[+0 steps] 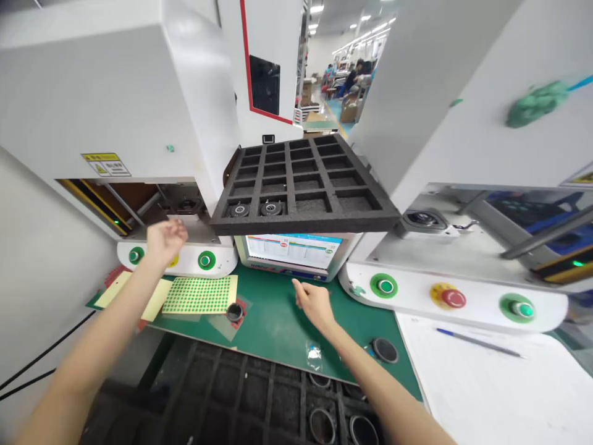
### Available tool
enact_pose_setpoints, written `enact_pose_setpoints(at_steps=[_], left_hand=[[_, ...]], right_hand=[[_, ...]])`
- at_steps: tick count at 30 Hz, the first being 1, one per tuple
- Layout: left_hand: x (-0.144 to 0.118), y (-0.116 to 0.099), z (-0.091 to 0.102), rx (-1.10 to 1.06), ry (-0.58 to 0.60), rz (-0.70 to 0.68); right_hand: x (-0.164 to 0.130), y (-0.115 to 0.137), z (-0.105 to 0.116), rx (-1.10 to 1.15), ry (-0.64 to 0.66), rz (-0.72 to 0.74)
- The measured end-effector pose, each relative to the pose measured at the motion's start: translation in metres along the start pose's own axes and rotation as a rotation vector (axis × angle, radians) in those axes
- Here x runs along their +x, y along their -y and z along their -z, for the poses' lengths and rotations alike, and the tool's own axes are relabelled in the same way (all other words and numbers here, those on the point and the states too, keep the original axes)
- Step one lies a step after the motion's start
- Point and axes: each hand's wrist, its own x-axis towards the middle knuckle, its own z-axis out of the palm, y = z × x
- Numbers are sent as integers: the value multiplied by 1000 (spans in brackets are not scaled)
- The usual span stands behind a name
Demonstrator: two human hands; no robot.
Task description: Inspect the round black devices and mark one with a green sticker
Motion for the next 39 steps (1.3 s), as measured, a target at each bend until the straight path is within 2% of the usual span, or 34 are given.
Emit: enact_pose_setpoints(at_steps=[2,4,7,9,12,15,18,23,27,29,32,36,39], left_hand=[[-44,7,18,154,81,26],[-92,20,35,313,174,42],[-155,47,46,560,298,34],[-181,64,43,728,359,-10],[-190,83,29,959,456,-104],[-178,94,17,1131,571,-154],[-163,99,8,1216,655,-155],[-151,98,-3,1114,661,-116],[-161,73,-10,836,564,-68],[-182,56,-10,641,528,5],[-227,38,-16,369,491,160],[-290,32,-37,185,431,311],[-329,28,-54,159,438,308]], right_hand=[[-6,9,-35,-23,81,-59],[-4,17,-51,-59,101,-107],[2,25,-52,-125,106,-153],[3,27,-50,-165,112,-175],[1,30,-50,-207,118,-205],[0,35,-53,-216,113,-224],[-1,40,-53,-188,88,-215],[-8,56,-40,-57,4,-72],[-31,75,-20,94,12,161],[-56,85,-10,185,46,266],[-113,97,7,344,44,372],[-199,107,40,494,-98,381],[-246,113,63,542,-202,355]])
